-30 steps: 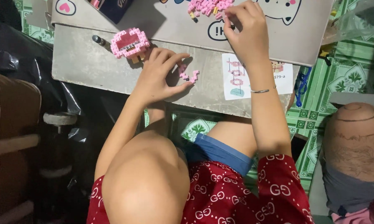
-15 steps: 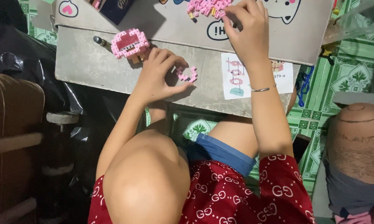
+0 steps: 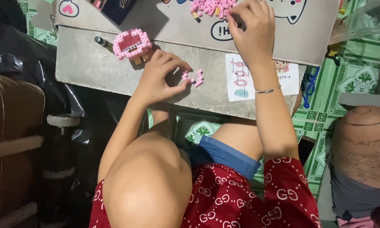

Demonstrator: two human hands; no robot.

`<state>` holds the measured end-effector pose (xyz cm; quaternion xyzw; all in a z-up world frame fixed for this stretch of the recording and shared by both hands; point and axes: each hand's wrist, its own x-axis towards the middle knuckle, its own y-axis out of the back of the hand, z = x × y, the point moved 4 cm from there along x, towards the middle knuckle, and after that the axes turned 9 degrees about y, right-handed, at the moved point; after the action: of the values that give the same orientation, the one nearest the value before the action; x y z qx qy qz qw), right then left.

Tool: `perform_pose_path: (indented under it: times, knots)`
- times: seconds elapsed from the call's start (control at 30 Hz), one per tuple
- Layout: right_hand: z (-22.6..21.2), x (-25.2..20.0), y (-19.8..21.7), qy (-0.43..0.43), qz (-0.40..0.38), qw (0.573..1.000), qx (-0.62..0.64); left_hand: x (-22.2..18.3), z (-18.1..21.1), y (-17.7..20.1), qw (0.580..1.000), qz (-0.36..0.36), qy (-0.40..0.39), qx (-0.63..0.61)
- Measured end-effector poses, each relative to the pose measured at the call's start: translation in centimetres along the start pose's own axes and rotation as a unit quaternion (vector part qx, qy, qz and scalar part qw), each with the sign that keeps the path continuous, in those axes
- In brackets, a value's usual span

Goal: Assembling a small structure using pink and yellow interlocking toy blocks while following an instruction sheet.

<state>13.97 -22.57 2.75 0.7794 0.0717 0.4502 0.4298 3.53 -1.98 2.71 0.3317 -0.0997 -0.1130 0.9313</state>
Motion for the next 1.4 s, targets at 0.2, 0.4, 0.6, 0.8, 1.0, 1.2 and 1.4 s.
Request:
perform_pose_path:
  times: [0.2,0.4,0.6,0.8,1.0,1.2,1.4]
  knots:
    - [-0.6,0.5,1.0,-0.059,0.02,0.982,0.18,0.1,0.5,0.4,1.0,-0.006,0.018,-0.023]
    - [-2.3,0.6,1.4,-0.055,-0.048,0.955,0.287,0.1,0.2,0.4,0.999,-0.002,0.02,-0.029]
    - [-5.0,1.3,2.2,-0.147,-0.193,0.921,0.303,-0.2,-0.4,-0.2,0.997,0.026,-0.064,0.023]
    - [-7.7,-0.8,2.6,0.019,-0.2,0.961,0.189,-0.5,-0.9,-0.4,0.995,0.069,-0.046,0.063]
    - [-7.1,-1.8,2.2,-0.008,-0.205,0.968,0.143,-0.5,-1.3,-0.7,0.992,0.1,-0.056,0.06]
    - [-9.3,-3.2,1.5,-0.014,-0.153,0.964,0.216,-0.6,-1.7,-0.7,0.992,0.092,-0.041,0.079]
    - [-9.1,-3.4,1.0,-0.033,-0.113,0.968,0.222,-0.6,-1.6,-0.6,0.993,0.086,-0.038,0.074]
